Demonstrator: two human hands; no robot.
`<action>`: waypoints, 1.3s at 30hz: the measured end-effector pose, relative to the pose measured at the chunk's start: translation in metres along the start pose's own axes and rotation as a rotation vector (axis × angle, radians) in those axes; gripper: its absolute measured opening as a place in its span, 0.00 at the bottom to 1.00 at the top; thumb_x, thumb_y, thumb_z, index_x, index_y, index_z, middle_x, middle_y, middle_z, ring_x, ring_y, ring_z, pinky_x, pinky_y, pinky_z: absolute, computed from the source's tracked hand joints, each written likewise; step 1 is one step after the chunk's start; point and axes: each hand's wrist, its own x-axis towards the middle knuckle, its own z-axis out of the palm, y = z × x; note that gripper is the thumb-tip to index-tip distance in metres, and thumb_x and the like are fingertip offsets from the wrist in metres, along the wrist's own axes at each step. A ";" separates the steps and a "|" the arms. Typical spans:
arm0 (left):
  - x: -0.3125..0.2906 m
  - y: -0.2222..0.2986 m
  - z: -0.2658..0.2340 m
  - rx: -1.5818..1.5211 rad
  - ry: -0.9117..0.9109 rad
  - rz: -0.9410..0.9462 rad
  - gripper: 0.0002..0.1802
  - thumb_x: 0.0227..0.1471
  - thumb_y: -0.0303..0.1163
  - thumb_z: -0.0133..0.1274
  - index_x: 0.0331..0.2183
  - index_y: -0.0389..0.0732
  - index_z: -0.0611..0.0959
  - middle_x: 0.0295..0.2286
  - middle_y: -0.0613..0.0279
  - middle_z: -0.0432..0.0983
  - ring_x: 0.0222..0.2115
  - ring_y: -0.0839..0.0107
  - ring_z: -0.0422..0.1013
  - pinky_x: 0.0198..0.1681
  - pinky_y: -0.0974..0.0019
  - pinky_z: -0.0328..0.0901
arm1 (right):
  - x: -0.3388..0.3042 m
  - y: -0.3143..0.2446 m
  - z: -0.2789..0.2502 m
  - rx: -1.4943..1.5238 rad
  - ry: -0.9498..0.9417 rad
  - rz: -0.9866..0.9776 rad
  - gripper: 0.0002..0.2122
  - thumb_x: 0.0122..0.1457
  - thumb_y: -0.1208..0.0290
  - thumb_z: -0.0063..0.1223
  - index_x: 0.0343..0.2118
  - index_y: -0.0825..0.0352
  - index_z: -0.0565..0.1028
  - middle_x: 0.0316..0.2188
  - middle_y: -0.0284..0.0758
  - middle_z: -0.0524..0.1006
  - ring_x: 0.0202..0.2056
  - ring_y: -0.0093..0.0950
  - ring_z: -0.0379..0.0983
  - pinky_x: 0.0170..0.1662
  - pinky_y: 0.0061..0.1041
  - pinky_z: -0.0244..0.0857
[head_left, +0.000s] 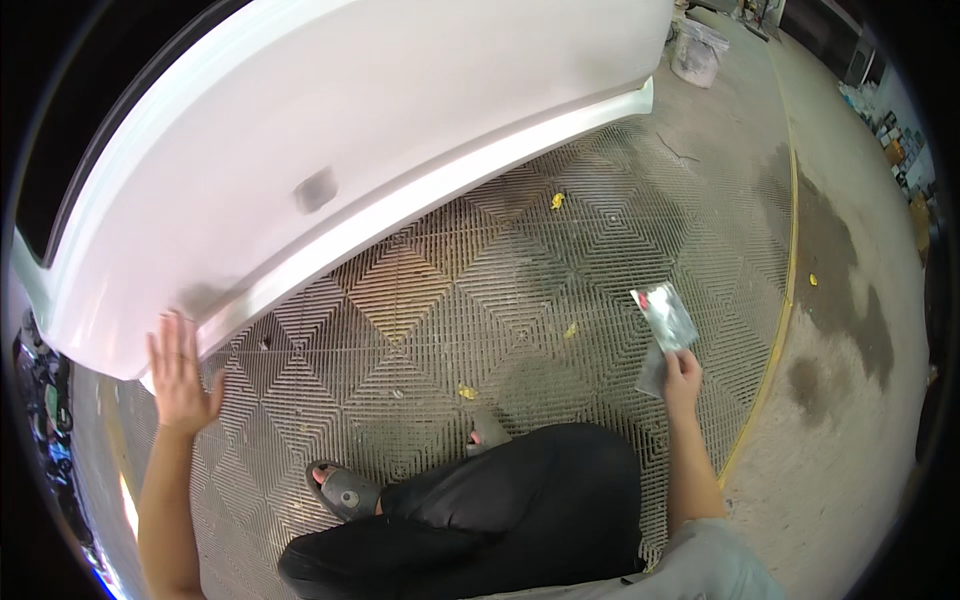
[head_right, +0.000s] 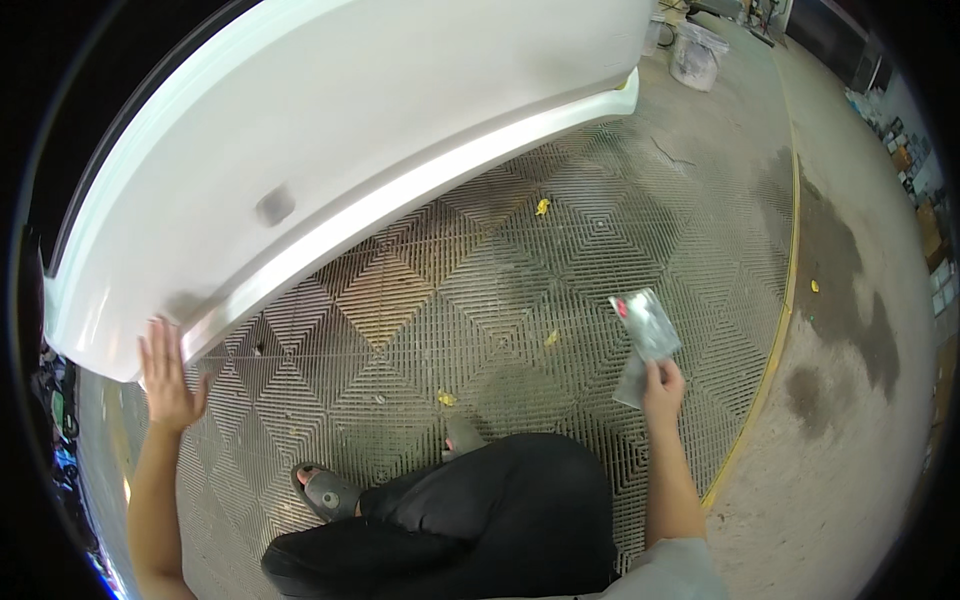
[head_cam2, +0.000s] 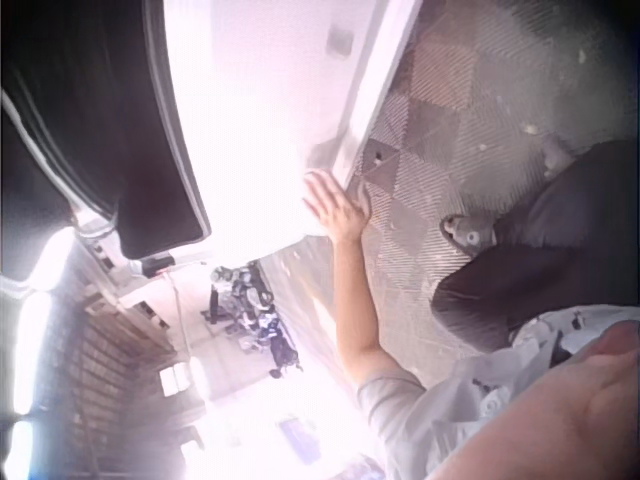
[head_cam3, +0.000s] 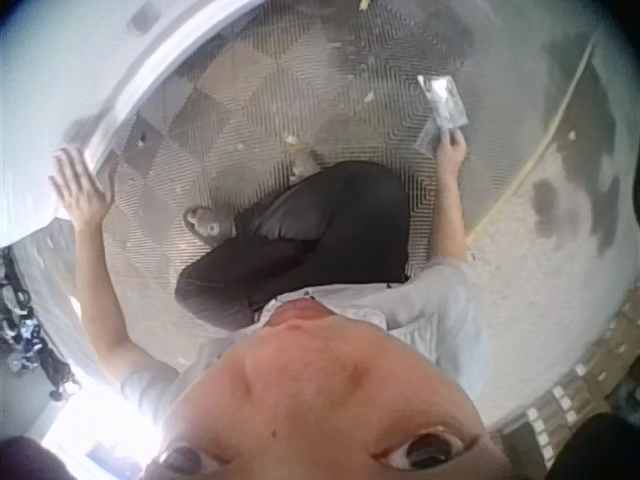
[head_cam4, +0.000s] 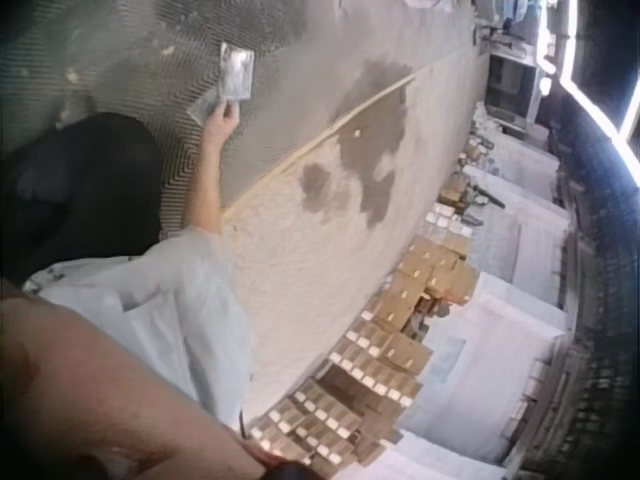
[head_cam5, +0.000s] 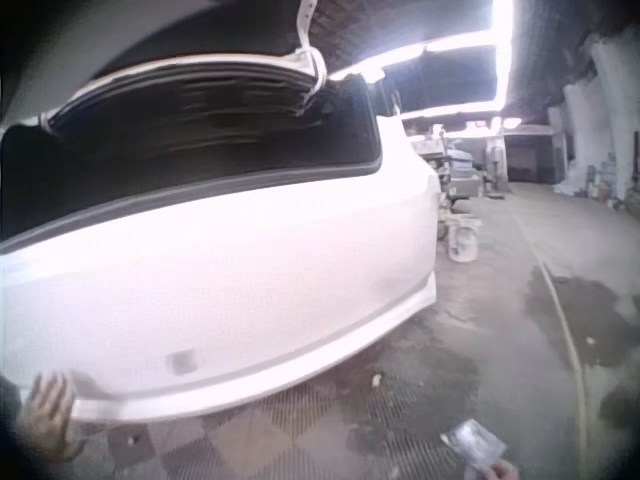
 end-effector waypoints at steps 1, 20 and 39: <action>0.021 -0.009 -0.016 -0.010 0.101 -0.033 0.49 0.66 0.56 0.46 0.75 0.38 0.53 0.75 0.42 0.45 0.77 0.47 0.40 0.78 0.42 0.35 | 0.000 0.024 -0.026 -0.119 0.085 0.089 0.11 0.70 0.68 0.59 0.32 0.69 0.78 0.26 0.25 0.74 0.29 0.14 0.65 0.31 0.20 0.58; 0.424 0.174 -0.097 0.086 0.295 -0.019 0.51 0.69 0.62 0.37 0.74 0.31 0.52 0.75 0.41 0.42 0.77 0.49 0.36 0.78 0.46 0.34 | 0.008 0.164 -0.169 -0.313 0.553 0.004 0.15 0.73 0.63 0.57 0.33 0.70 0.74 0.28 0.27 0.71 0.31 0.21 0.62 0.38 0.23 0.61; 0.314 0.219 -0.007 -0.137 -0.011 0.440 0.44 0.59 0.37 0.51 0.73 0.41 0.62 0.75 0.56 0.50 0.76 0.59 0.45 0.79 0.55 0.42 | 0.001 0.155 -0.166 -0.339 0.557 -0.081 0.15 0.72 0.63 0.60 0.33 0.72 0.77 0.29 0.30 0.74 0.33 0.23 0.65 0.40 0.25 0.64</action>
